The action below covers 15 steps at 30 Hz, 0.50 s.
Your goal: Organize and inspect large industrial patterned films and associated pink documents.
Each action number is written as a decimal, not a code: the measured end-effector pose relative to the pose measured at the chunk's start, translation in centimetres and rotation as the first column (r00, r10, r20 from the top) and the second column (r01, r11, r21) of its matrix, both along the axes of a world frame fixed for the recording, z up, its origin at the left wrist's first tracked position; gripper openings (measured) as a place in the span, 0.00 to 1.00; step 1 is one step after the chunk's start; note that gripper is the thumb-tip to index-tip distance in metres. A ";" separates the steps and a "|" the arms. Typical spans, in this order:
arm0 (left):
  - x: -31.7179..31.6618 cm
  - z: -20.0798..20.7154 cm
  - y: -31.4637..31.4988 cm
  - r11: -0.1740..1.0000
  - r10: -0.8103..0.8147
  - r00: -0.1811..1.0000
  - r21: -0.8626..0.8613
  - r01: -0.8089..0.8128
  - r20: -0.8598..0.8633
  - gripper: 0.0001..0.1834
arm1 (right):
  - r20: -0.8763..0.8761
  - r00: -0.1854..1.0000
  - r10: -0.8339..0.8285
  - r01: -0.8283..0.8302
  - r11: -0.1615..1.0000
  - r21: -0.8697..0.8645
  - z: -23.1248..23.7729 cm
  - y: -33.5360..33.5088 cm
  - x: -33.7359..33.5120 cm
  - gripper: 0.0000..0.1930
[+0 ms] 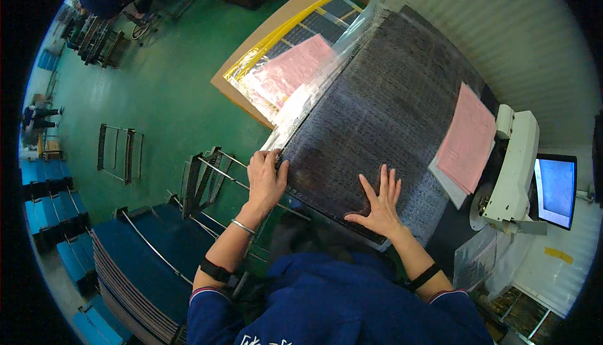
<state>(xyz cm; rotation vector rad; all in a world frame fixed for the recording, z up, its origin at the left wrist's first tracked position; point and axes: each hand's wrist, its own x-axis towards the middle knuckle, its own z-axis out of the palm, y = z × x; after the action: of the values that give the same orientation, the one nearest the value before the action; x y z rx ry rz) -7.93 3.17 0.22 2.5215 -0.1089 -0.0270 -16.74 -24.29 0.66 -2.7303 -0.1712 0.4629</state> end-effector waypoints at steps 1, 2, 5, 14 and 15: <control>0.1 0.0 0.1 0.999 0.008 1.000 0.033 -0.009 0.022 0.16 | -0.001 1.000 0.002 -0.002 1.000 0.000 0.2 0.0 -0.1 0.52; 0.3 -0.3 0.3 0.999 0.011 1.000 0.033 -0.012 0.021 0.16 | 0.001 1.000 -0.020 0.020 1.000 -0.014 0.3 0.0 -0.3 0.53; 0.5 -0.5 1.0 0.987 0.044 0.999 -0.155 -0.048 -0.028 0.12 | -0.013 0.999 -0.042 0.042 0.998 -0.036 0.9 0.0 -0.4 0.55; 0.1 -0.7 2.0 0.964 0.019 0.962 -0.251 -0.090 -0.273 0.12 | -0.049 0.989 -0.136 0.129 0.982 -0.137 0.9 -1.9 -1.3 0.53; 0.1 -0.7 2.0 0.958 -0.015 0.958 -0.279 -0.068 -0.285 0.12 | -0.047 0.989 -0.141 0.132 0.980 -0.149 0.7 -2.0 -1.4 0.53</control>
<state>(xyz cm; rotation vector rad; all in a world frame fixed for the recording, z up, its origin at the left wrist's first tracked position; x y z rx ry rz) -7.88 5.21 -0.52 2.2021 0.0365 -0.3392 -18.12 -26.34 1.34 -2.8423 0.0677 0.5330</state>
